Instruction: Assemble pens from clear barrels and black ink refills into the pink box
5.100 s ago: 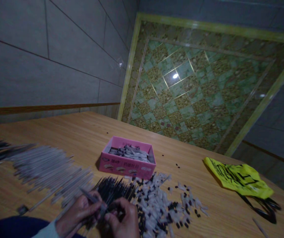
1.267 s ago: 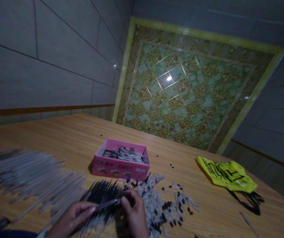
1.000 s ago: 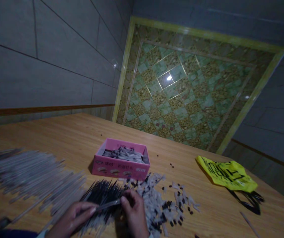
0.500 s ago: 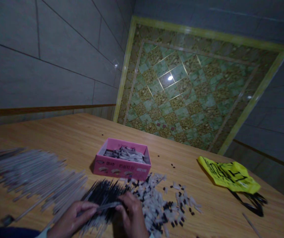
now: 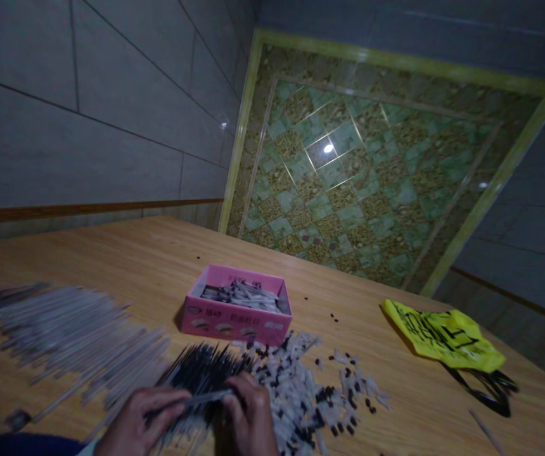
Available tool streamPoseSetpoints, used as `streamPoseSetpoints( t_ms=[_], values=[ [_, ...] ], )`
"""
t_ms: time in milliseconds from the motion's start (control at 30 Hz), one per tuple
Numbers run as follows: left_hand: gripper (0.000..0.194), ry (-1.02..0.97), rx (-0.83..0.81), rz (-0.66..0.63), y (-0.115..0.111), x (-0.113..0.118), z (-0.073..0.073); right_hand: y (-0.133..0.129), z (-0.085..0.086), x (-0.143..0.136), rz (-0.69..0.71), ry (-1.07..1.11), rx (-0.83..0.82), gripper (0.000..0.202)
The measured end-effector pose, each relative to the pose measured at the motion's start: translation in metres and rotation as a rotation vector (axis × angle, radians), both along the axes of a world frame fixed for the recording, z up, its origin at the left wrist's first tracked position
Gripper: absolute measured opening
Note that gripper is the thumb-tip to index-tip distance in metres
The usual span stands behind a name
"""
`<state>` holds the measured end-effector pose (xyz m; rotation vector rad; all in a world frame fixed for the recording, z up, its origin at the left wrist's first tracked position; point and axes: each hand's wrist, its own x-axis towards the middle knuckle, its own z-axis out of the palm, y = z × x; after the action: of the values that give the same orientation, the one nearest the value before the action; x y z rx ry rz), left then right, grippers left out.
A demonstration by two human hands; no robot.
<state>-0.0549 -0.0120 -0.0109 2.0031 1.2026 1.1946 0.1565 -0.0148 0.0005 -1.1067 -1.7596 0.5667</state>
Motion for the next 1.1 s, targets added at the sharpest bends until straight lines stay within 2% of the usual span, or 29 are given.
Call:
streamPoseSetpoints(
  t_ms=[300, 400, 567, 667, 800, 1000, 1100],
  values=[
    [0.019, 0.094, 0.272, 0.025, -0.002, -0.004, 0.002, -0.002, 0.001, -0.011, 0.017, 0.227, -0.149, 0.027],
    [0.019, 0.128, 0.264, 0.023, -0.003, -0.002, 0.001, -0.002, -0.002, -0.011, 0.035, 0.284, -0.196, 0.032],
    [0.020, 0.122, 0.254, 0.146, -0.002, 0.001, -0.009, 0.002, -0.015, -0.010, -0.061, 0.328, -0.207, 0.035],
    [0.020, 0.129, 0.225, 0.102, -0.001, 0.000, -0.010, 0.002, -0.016, -0.009, -0.082, 0.277, -0.166, 0.032],
    [0.020, 0.115, 0.222, 0.074, -0.003, 0.000, -0.004, 0.001, -0.014, -0.005, -0.064, 0.207, -0.132, 0.030],
    [0.021, 0.081, 0.289, 0.074, -0.006, 0.000, 0.000, 0.002, -0.015, -0.004, -0.013, 0.197, -0.170, 0.032],
    [0.021, 0.101, 0.275, 0.032, -0.004, -0.002, 0.002, 0.002, -0.012, -0.006, -0.029, 0.202, -0.199, 0.029]
  ],
)
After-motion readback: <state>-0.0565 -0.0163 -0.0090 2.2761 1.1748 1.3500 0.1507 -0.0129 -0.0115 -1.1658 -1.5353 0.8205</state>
